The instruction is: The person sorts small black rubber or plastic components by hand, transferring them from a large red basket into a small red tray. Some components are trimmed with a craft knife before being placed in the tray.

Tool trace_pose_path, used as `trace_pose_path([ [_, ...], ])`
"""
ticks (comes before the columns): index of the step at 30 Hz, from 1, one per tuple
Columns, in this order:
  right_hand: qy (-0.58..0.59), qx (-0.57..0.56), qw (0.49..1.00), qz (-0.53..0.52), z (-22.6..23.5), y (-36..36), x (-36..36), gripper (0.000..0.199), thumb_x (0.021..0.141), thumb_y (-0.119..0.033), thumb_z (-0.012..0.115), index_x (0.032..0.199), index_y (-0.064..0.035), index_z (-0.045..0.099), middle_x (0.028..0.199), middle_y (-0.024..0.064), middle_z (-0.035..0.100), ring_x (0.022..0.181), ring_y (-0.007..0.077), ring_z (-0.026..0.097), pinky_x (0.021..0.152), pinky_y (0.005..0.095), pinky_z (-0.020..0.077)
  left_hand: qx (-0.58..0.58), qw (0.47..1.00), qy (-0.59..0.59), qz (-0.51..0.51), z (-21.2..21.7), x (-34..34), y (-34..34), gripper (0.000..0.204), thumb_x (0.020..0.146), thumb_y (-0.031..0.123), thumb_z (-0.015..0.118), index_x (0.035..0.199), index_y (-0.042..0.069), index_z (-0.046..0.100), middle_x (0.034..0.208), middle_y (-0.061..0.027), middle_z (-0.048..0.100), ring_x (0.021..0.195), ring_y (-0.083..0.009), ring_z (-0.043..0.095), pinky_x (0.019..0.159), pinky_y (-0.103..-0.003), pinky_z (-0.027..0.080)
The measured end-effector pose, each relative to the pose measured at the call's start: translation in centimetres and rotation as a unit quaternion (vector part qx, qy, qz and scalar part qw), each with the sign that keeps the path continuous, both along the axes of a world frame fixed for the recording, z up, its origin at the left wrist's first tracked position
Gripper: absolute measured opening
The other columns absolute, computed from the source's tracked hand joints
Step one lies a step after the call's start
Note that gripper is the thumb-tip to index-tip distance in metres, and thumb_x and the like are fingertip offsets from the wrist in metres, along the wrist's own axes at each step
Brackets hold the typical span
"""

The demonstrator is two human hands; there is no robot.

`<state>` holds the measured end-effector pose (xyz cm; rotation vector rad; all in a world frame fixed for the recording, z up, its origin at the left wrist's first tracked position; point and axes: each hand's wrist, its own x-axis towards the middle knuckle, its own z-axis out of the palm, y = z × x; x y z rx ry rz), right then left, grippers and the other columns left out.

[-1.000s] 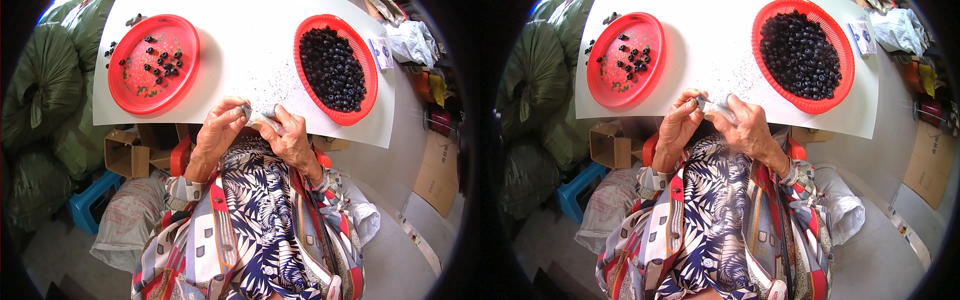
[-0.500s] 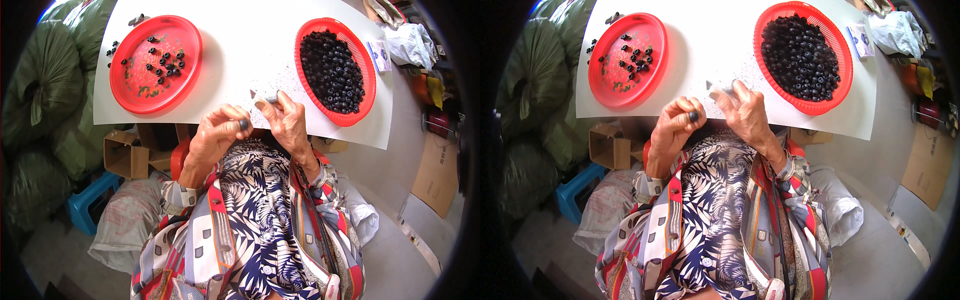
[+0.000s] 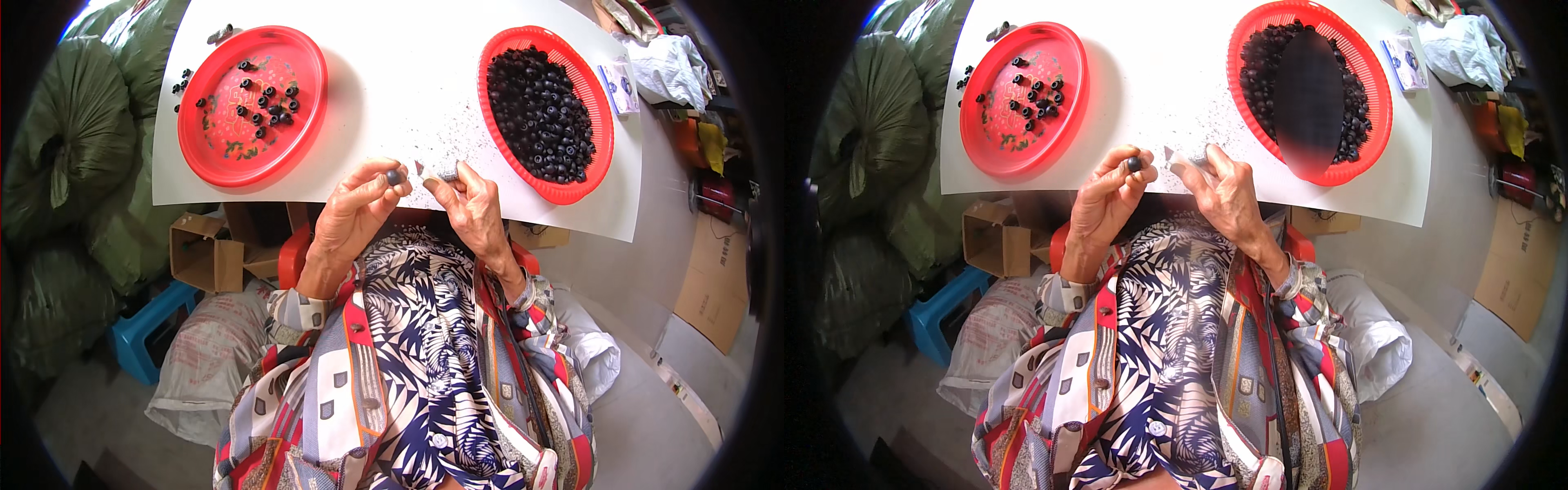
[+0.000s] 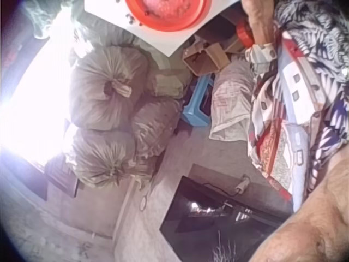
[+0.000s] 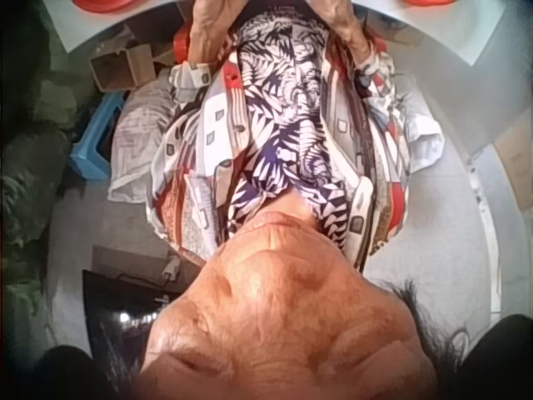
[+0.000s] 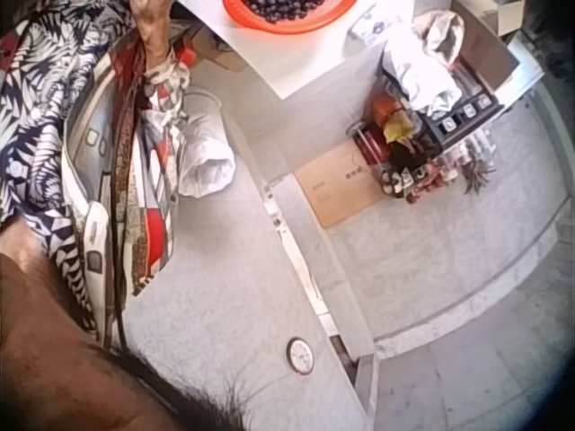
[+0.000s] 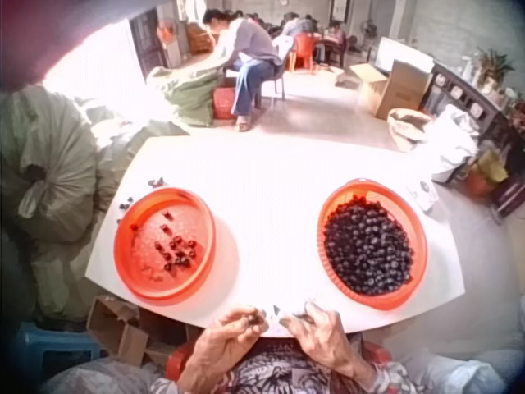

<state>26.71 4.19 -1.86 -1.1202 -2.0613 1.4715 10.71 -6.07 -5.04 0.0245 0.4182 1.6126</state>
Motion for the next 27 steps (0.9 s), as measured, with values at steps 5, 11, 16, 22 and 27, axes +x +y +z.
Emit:
trace_pose_path([
  [5, 0.011, -0.016, 1.0, -0.011, -0.6, -0.2, 0.3, 0.023, 0.084, -0.012, 0.065, 0.077, 0.0044, 0.052, 0.057, 0.0128, 0.055, 0.05, 0.0115, 0.049, 0.045, 0.0311, 0.0378, 0.016, 1.0, 0.017, -0.005, -0.3, -0.1, 0.1, 0.022, 0.088, 0.0, 0.057, 0.11, -0.003, 0.057, 0.107, -0.0153, 0.053, 0.092, -0.017, 0.049, 0.082, -0.02, 0.045],
  [11, 0.034, 0.02, 0.997, -0.062, -2.9, -0.6, 2.2, 0.033, 0.086, -0.022, 0.063, 0.072, 0.0006, 0.043, 0.052, 0.0105, 0.048, 0.046, 0.0119, 0.043, 0.043, 0.0309, 0.0336, -0.018, 0.998, 0.058, -0.013, -0.5, 0.7, 0.3, 0.019, 0.089, 0.008, 0.059, 0.106, -0.001, 0.061, 0.094, -0.0069, 0.056, 0.079, -0.013, 0.046, 0.074, -0.022, 0.041],
  [16, 0.013, -0.001, 0.997, -0.07, -2.6, -0.5, 3.2, 0.041, 0.09, -0.028, 0.062, 0.071, -0.0001, 0.039, 0.052, 0.0067, 0.044, 0.052, 0.008, 0.035, 0.043, 0.0287, 0.0306, 0.009, 0.987, 0.158, -0.009, 0.1, 0.7, 0.4, 0.015, 0.088, 0.007, 0.059, 0.101, 0.003, 0.064, 0.094, -0.007, 0.059, 0.074, -0.0127, 0.048, 0.068, -0.024, 0.039],
  [22, -0.022, -0.01, 0.994, -0.109, -3.1, -0.1, 3.7, 0.028, 0.086, -0.02, 0.064, 0.074, 0.0008, 0.049, 0.053, 0.0104, 0.036, 0.046, 0.0122, 0.039, 0.043, 0.0316, 0.0304, -0.07, 0.863, 0.485, 0.126, 1.7, -3.5, 2.0, 0.012, 0.085, -0.001, 0.057, 0.094, 0.0, 0.065, 0.085, -0.0062, 0.063, 0.073, -0.0123, 0.06, 0.065, -0.025, 0.049],
  [27, -0.055, 0.316, 0.945, 0.055, -4.8, 0.3, 4.0, 0.021, 0.084, -0.007, 0.059, 0.102, -0.0152, 0.068, 0.074, 0.009, 0.044, 0.054, 0.0215, 0.056, 0.046, 0.0349, 0.0392, -0.174, 0.656, 0.677, 0.285, 1.0, -9.3, 1.9, 0.016, 0.082, -0.001, 0.063, 0.097, 0.002, 0.067, 0.08, -0.0033, 0.064, 0.07, -0.0086, 0.058, 0.062, -0.022, 0.048],
])
